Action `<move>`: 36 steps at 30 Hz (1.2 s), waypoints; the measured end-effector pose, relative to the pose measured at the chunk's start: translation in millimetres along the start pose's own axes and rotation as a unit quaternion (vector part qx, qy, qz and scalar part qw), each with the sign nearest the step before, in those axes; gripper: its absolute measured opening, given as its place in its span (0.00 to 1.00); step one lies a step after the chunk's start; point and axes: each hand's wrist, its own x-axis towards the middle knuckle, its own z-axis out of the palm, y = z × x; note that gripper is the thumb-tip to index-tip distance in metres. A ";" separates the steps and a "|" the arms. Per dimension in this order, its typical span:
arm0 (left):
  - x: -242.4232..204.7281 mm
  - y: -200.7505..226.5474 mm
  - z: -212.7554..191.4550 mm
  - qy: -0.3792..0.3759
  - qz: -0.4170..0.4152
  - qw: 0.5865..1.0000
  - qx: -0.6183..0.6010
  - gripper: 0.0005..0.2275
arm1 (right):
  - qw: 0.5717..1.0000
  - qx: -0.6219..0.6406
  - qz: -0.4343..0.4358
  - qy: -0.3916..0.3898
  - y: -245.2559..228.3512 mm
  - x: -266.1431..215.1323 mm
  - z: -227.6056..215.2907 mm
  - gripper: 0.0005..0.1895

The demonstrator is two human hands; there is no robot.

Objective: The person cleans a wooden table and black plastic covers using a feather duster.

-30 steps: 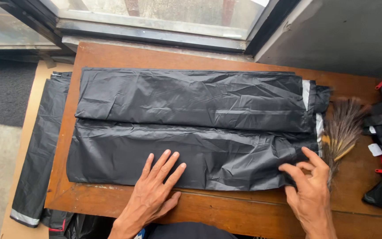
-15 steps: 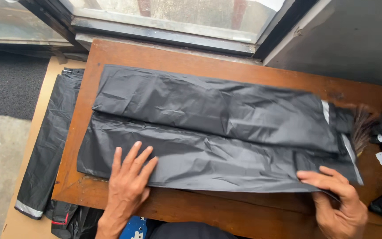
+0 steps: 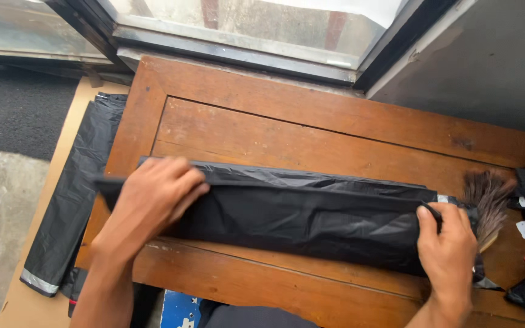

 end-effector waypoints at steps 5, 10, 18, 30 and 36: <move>24.1 -28.4 85.3 -0.021 -0.012 0.995 -0.094 0.05 | 0.989 -0.047 -0.139 -0.001 9.1 29.2 37.1 0.08; 20.3 -21.5 103.4 0.057 -0.082 0.995 -0.014 0.06 | 0.991 -0.077 -0.099 0.036 0.5 37.3 44.5 0.10; 67.9 99.0 105.6 0.075 -0.078 0.980 -0.169 0.19 | 0.994 -0.090 -0.033 0.044 -15.2 34.9 69.3 0.18; 100.3 112.3 131.0 0.094 -0.090 0.985 -0.111 0.17 | 0.966 -0.155 0.018 0.206 34.6 -59.9 -16.4 0.25; 112.0 95.3 121.6 0.138 -0.031 0.986 -0.090 0.13 | 0.952 -0.185 0.228 0.085 36.4 -74.7 -8.2 0.31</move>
